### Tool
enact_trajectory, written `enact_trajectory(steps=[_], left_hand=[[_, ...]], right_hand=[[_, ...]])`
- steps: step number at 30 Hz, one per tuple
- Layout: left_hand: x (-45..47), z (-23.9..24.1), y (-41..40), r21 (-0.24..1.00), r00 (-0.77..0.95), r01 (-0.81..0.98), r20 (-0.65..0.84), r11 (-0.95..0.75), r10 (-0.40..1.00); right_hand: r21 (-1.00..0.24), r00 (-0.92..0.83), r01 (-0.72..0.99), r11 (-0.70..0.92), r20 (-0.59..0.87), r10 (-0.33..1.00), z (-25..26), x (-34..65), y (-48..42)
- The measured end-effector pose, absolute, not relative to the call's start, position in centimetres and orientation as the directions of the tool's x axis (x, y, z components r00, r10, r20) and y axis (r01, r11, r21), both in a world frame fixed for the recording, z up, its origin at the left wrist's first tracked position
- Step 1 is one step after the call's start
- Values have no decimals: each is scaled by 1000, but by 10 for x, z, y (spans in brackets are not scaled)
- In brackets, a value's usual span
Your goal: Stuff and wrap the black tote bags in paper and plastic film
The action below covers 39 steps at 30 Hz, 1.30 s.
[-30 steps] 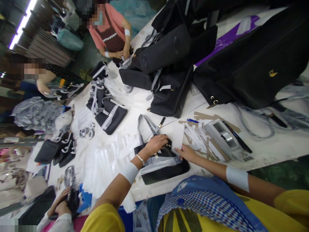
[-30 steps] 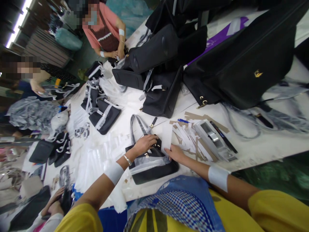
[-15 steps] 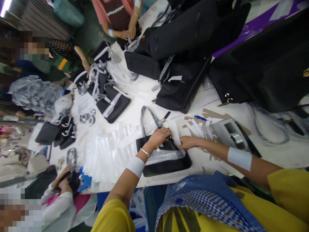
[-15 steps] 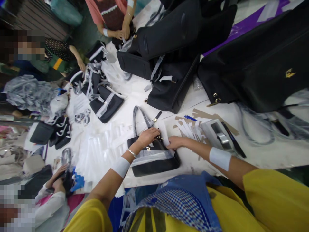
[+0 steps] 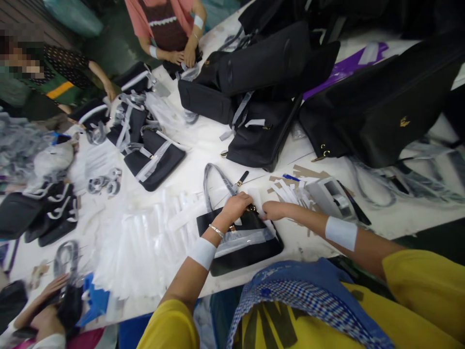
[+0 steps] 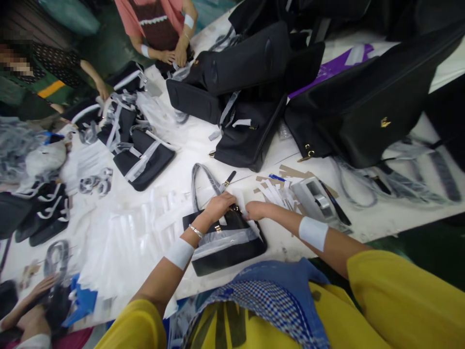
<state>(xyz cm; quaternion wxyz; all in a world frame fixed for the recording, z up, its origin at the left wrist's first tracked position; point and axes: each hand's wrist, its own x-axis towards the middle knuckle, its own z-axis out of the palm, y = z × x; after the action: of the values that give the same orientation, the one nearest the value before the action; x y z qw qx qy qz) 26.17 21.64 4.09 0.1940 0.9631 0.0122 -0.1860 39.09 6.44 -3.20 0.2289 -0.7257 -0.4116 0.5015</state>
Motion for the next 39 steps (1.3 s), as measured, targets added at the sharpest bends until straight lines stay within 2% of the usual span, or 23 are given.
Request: enact_trajectory(steps=[3, 8, 11, 15, 18, 20, 23, 25, 27, 30, 32, 35, 39], left_hand=[[256, 38, 224, 398, 943, 86, -328, -913, -54], [248, 31, 228, 625, 972, 69, -218, -778, -89], [247, 24, 215, 660, 984, 155, -170, -735, 55], [247, 6, 194, 639, 952, 285, -99, -715, 291], [246, -7, 190, 711, 940, 282, -69, -644, 335], [243, -11, 196, 785, 968, 172, -25, -595, 248], [238, -6, 216, 827, 999, -37, 24, -561, -30], [237, 4, 230, 799, 976, -129, -4, -588, -219], [239, 14, 241, 728, 934, -184, -79, -660, -347], [245, 23, 249, 594, 891, -231, -189, -771, -412], [249, 23, 250, 549, 878, -273, -193, -790, -438], [250, 18, 252, 585, 874, -325, -115, -743, -472], [243, 14, 254, 704, 894, -304, -23, -642, -448]], right_hand=[[-761, 166, 354, -543, -520, 838, -24, 395, 60], [-785, 414, 304, -540, -402, 817, -11, 379, 43], [-797, 529, 227, -560, -382, 758, -15, 361, 43], [-825, 560, 95, -556, -418, 716, -27, 344, 48], [-842, 536, 0, -540, -456, 710, -32, 340, 49], [-844, 521, -44, -535, -476, 709, -33, 340, 47], [-833, 507, -76, -548, -505, 698, -35, 340, 42], [-825, 498, -87, -558, -521, 693, -37, 340, 39], [-822, 485, -91, -562, -530, 696, -38, 339, 37], [-826, 461, -89, -557, -529, 712, -39, 338, 36], [-832, 449, -89, -547, -524, 724, -38, 336, 36], [-841, 437, -89, -534, -515, 737, -37, 335, 34], [-839, 443, -88, -537, -516, 733, -42, 333, 31]])
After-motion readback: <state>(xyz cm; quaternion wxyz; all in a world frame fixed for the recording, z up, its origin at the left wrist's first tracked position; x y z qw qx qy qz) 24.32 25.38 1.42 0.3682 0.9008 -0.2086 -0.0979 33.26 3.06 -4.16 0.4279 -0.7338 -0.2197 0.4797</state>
